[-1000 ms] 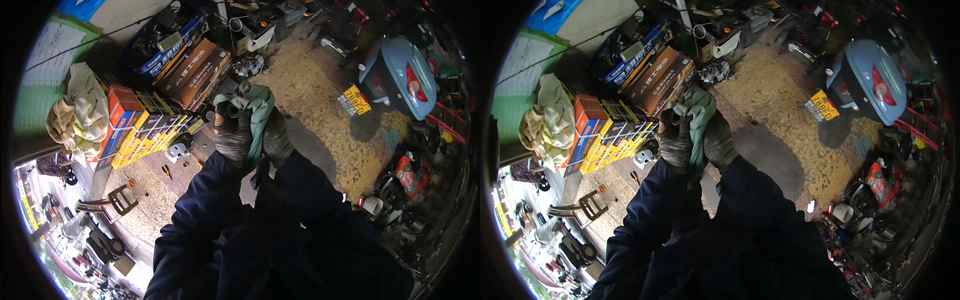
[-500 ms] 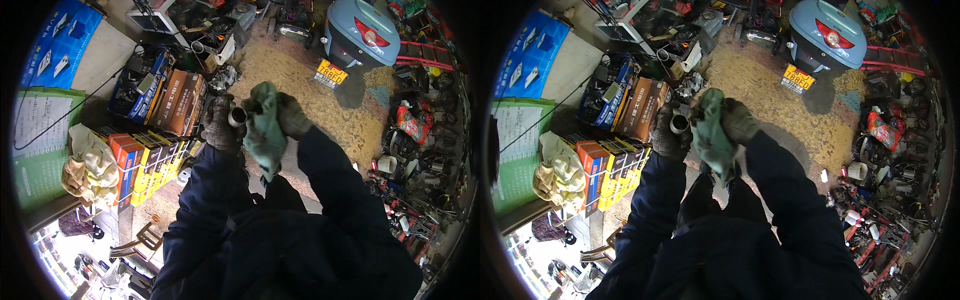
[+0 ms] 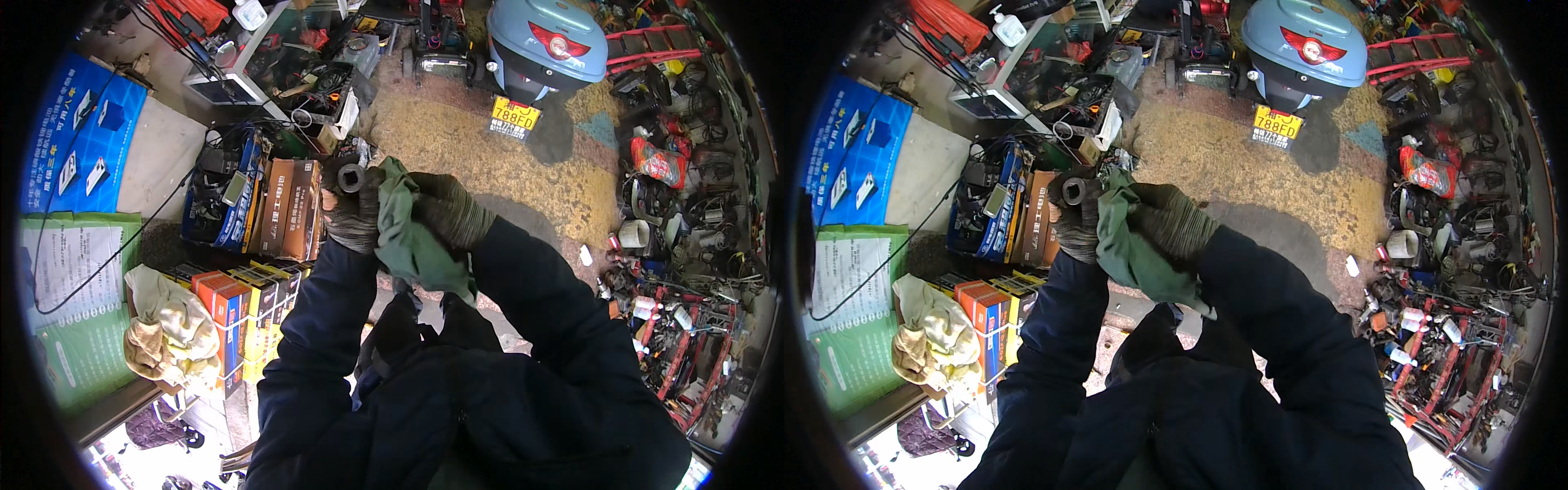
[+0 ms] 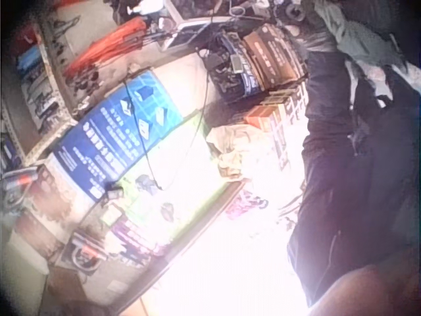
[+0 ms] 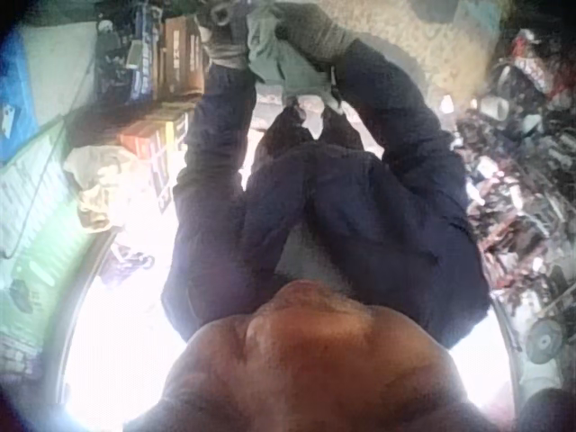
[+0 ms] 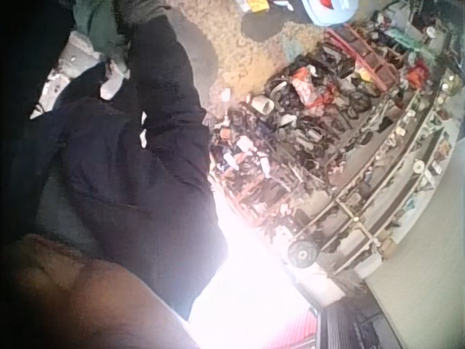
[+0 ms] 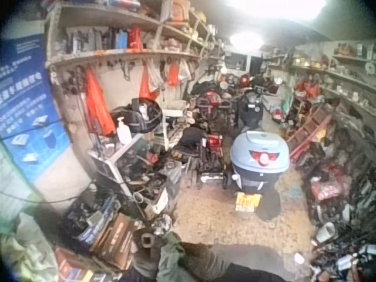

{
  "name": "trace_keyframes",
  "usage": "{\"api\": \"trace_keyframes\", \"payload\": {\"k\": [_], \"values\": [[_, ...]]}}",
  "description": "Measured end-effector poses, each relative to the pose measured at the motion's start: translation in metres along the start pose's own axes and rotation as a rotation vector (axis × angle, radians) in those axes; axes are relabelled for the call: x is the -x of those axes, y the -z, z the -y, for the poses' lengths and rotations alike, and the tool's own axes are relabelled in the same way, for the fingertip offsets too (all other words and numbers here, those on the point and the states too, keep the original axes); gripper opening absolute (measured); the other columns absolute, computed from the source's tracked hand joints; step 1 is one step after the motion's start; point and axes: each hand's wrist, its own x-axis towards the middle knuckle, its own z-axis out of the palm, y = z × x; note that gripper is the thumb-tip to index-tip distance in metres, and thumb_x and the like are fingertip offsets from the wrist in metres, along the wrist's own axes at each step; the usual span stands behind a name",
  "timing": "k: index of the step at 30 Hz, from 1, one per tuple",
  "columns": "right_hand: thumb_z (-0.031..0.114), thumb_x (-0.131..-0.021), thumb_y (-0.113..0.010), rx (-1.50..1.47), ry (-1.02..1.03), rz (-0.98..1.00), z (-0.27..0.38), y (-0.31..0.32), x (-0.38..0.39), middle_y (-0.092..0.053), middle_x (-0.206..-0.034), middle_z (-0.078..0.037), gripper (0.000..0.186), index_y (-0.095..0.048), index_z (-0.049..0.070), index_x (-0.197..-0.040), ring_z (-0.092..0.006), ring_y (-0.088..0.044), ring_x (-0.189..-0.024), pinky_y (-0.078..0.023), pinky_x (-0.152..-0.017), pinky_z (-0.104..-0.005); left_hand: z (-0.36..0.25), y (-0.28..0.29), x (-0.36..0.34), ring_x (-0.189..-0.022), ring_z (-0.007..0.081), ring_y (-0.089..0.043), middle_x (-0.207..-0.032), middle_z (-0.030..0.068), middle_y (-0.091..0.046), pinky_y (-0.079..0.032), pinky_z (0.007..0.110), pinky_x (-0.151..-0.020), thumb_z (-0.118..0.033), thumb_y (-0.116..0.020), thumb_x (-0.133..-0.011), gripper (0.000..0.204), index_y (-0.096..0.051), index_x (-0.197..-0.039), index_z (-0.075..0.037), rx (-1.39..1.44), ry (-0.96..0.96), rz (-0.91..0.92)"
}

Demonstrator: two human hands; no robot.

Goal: The person kneels beside a car and uses a cordless impact wrench and pliers to work on the wheel hub and brake assembly. They then stand, walk into a nearby shop, wipe a metal part with a cloth, and return to the car.

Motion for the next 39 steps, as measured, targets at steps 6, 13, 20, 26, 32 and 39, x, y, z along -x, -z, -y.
{"api": "trace_keyframes", "payload": {"k": [6,13,20,26,32,39], "values": [[0.013,-0.096,-0.048,-0.427,-0.167,0.08,-0.073,0.016,-0.031,-0.061,-0.109,-0.009,0.027,-0.054,0.004,-0.121,-0.0186,-0.059,-0.096,-0.049,-0.086,-0.0309,-0.044,0.007,-0.025,-0.081,0.0163,-0.058,-0.094,0.0056,-0.058,-0.05,0.031,-0.071,-0.022,-0.069,-0.085,0.036,-0.052,-0.112,-0.005,0.085,0.036,0.147],[0.021,-0.091,-0.056,-0.108,-0.51,-0.28,-0.059,-0.028,-0.024,-0.062,-0.079,-0.009,0.038,-0.052,0.007,-0.127,-0.017,-0.058,-0.053,-0.048,-0.047,-0.0328,-0.028,0.071,-0.031,-0.037,0.0123,-0.038,-0.066,0.003,-0.058,-0.029,0.025,-0.03,-0.045,-0.05,-0.092,0.032,-0.059,-0.101,-0.015,1.063,1.063,0.0],[0.036,-0.091,-0.054,-0.785,-0.478,-0.53,-0.036,-0.033,-0.028,-0.063,-0.084,-0.008,0.04,-0.055,0.004,-0.115,-0.0165,-0.053,-0.051,-0.04,-0.042,-0.0294,-0.023,0.074,-0.021,-0.045,0.0127,-0.045,-0.076,0.0071,-0.061,-0.032,0.025,-0.032,-0.05,-0.046,-0.093,0.044,-0.057,-0.11,-0.011,1.256,1.066,0.23],[0.043,-0.092,-0.051,-1.128,-0.191,-0.431,-0.015,0.013,0.016,-0.064,-0.092,-0.01,0.044,-0.057,0.004,-0.111,-0.0212,-0.062,-0.074,-0.048,-0.056,-0.0344,-0.035,0.016,-0.002,-0.05,0.0166,-0.049,-0.084,0.0093,-0.065,-0.035,0.027,-0.036,-0.052,-0.05,-0.09,0.045,-0.061,-0.106,-0.012,1.191,1.131,0.332],[0.044,-0.092,-0.05,-1.264,0.074,-0.369,0.002,0.056,0.098,-0.064,-0.099,-0.014,0.052,-0.054,0.002,-0.121,-0.0252,-0.063,-0.081,-0.049,-0.064,-0.0374,-0.061,-0.079,0.022,-0.067,0.0267,-0.062,-0.097,0.0195,-0.066,-0.045,0.032,-0.047,-0.049,-0.052,-0.09,0.048,-0.061,-0.111,-0.007,1.42,1.316,0.621],[0.025,-0.092,-0.054,-0.986,0.263,-0.671,0.011,0.108,0.23,-0.057,-0.115,-0.022,0.048,-0.043,-0.001,-0.13,-0.0319,-0.064,-0.092,-0.054,-0.071,-0.04,-0.108,-0.204,0.088,-0.091,0.0336,-0.063,-0.111,0.0228,-0.062,-0.054,0.041,-0.079,-0.047,-0.061,-0.084,0.05,-0.062,-0.1,0.001,1.261,1.522,0.61]]}}
